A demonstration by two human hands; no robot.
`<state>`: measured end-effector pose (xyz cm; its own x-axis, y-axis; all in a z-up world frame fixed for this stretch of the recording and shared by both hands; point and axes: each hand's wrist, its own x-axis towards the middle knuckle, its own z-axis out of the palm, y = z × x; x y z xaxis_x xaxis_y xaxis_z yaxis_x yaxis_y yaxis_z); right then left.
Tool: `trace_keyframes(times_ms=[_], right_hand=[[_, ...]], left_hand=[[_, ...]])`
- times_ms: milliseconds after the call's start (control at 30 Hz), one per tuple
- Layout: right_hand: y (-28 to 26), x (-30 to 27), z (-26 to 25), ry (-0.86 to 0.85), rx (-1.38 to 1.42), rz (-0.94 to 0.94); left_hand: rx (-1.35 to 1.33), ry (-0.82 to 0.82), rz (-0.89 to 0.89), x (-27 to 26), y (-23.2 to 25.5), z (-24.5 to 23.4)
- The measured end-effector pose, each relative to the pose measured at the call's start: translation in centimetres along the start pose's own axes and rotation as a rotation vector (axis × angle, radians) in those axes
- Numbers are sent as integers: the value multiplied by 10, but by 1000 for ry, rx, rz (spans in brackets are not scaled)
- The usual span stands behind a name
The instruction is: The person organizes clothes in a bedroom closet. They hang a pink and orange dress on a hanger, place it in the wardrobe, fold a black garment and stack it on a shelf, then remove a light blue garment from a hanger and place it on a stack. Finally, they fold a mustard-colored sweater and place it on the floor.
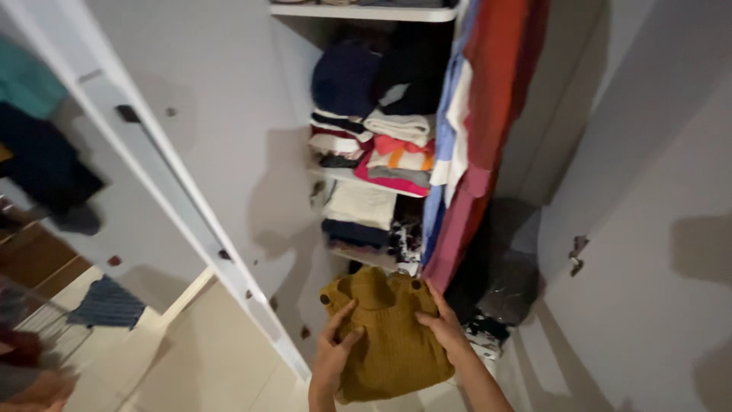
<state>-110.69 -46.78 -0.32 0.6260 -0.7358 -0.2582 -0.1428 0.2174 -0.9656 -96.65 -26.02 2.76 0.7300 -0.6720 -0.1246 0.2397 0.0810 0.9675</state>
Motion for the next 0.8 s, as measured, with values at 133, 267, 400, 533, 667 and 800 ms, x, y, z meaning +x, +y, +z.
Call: trace_keyframes(times_ms=[133, 267, 400, 533, 667, 800], right_hand=[[-4, 8, -41, 47, 13, 35], [-3, 18, -78, 97, 1, 53], [6, 33, -114, 188, -75, 154], [18, 47, -145, 195, 93, 22], [19, 48, -168, 306, 51, 146], [13, 46, -175, 391, 58, 116]], left_hand=[[24, -49, 19, 22, -13, 36], [45, -107, 40, 45, -28, 72], [49, -147, -60, 65, -36, 105], [71, -178, -209, 83, -40, 135], [164, -264, -118, 101, -45, 159], [205, -339, -166, 122, -49, 178]])
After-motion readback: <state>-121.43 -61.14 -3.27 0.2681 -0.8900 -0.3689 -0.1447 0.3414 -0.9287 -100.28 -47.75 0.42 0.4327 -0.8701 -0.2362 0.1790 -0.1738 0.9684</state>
